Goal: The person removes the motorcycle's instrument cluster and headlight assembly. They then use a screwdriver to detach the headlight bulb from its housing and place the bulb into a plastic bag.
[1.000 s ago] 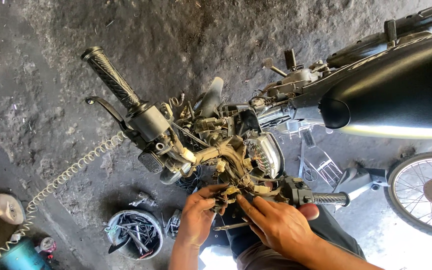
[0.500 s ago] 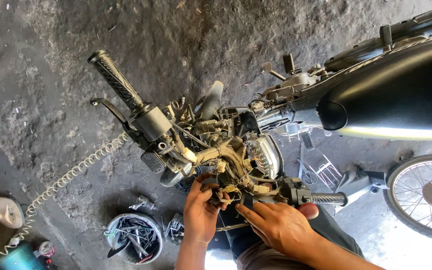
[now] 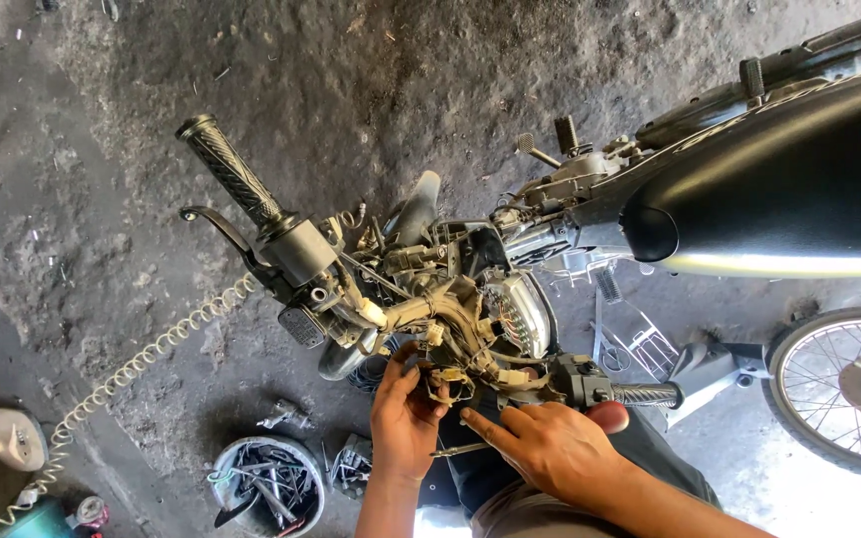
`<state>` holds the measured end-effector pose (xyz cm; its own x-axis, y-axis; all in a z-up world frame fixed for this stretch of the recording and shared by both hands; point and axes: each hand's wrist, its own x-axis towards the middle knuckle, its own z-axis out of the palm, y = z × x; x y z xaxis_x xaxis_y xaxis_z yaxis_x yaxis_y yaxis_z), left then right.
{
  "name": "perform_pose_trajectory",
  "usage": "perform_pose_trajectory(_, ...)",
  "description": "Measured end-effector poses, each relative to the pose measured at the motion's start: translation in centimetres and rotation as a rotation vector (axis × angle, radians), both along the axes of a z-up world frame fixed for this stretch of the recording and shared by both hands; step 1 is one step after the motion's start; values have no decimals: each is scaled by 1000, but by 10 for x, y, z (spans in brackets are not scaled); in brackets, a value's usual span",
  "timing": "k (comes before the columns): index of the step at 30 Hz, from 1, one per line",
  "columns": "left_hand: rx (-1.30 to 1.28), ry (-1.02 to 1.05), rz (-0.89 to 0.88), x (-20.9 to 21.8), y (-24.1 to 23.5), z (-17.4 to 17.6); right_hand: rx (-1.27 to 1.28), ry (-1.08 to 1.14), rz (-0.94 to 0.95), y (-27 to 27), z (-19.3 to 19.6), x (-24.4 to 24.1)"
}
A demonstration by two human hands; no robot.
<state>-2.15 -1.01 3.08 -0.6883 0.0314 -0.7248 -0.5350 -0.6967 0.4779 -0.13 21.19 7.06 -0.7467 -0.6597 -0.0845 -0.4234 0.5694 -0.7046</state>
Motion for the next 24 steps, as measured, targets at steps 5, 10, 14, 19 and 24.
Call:
perform_pose_trajectory(5,28,-19,0,0,0,-3,-9,-13,-5,0,3,-2)
perform_pose_trajectory(10,61,-47,4,3,-2,-8,-13,-13,-8,0,2,-1)
perform_pose_trajectory(14,44,-73,5,5,-3,-9,-5,-13,-2,0,0,-1)
perform_pose_trajectory(19,21,-86,5,6,-3,-7,8,-10,12,0,0,1)
perform_pose_trajectory(24,32,-59,-4,8,-4,-10,24,20,7,-1,0,1)
